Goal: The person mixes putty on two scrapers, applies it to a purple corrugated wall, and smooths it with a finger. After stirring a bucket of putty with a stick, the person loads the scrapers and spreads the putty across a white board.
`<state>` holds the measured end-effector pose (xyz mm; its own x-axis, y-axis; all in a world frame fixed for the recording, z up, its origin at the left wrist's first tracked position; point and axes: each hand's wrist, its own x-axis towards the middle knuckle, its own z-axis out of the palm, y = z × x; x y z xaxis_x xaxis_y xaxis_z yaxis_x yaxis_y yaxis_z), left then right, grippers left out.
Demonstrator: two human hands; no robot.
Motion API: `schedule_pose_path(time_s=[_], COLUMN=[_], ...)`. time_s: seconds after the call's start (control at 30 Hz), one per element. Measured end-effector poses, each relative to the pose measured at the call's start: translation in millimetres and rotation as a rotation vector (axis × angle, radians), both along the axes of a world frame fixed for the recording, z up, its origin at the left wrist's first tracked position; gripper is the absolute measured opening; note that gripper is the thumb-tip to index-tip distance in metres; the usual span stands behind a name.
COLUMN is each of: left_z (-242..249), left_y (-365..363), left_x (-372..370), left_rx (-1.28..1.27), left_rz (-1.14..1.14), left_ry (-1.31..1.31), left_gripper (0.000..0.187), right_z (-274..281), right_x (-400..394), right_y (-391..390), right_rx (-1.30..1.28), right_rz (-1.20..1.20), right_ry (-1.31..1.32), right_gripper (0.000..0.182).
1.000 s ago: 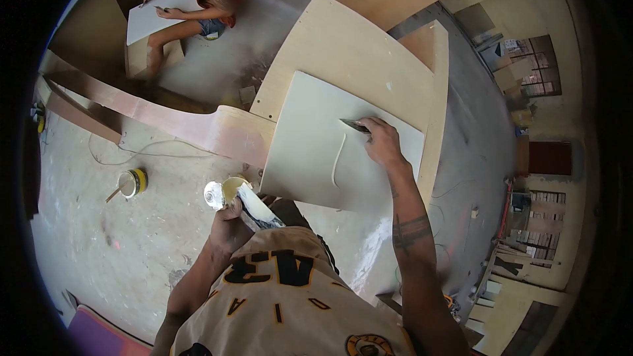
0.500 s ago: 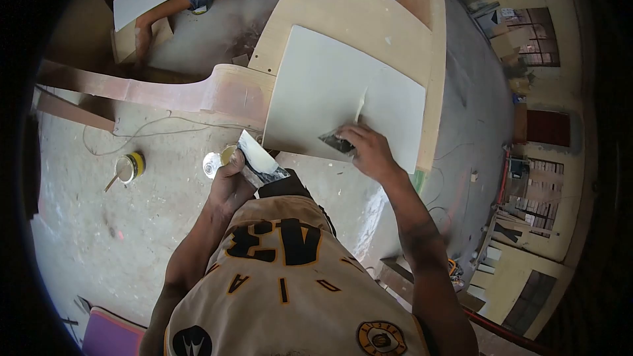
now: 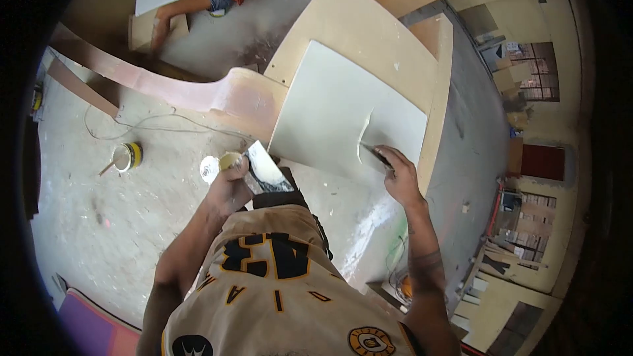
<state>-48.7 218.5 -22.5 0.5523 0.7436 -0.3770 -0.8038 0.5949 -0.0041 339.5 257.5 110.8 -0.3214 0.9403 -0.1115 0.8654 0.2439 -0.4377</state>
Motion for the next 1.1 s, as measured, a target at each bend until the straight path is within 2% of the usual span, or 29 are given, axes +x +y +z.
schedule_pose_path(time_s=[0.07,0.1,0.27,0.37,0.5,0.63,0.67,0.73,0.9,1.1], left_z=[9,7,-6,18,22,22,21,23,17,15], left_y=[-6,-9,-28,-28,-35,-38,-40,-41,-45,-45], left_x=[4,8,27,44,65,80,83,90,97,95], left_rx=[-0.007,-0.024,0.047,0.033,-0.023,0.018,0.027,0.032,0.022,0.053], left_rz=[0.025,0.047,0.189,0.288,0.41,0.524,0.532,0.552,0.496,0.403], left_ry=[0.065,0.057,0.126,0.142,0.172,0.216,0.216,0.221,0.214,0.165], left_gripper=[0.043,0.041,0.054,0.066,0.072,0.083,0.083,0.084,0.082,0.082], right_z=[-7,-11,-40,-54,-71,-89,-85,-73,-55,-68], right_x=[5,11,43,53,53,58,61,64,77,79], right_y=[24,36,91,113,125,112,105,95,117,147], right_rx=[0.165,0.163,0.267,0.318,0.373,0.44,0.449,0.289,0.341,0.326], right_rz=[-0.102,-0.151,-0.164,-0.145,-0.105,-0.055,-0.05,-0.048,-0.152,-0.236], right_ry=[-0.043,-0.052,-0.077,-0.087,-0.151,-0.188,-0.185,-0.234,-0.209,-0.274], right_gripper=[0.052,0.045,0.049,0.052,0.06,0.06,0.06,0.059,0.054,0.052])
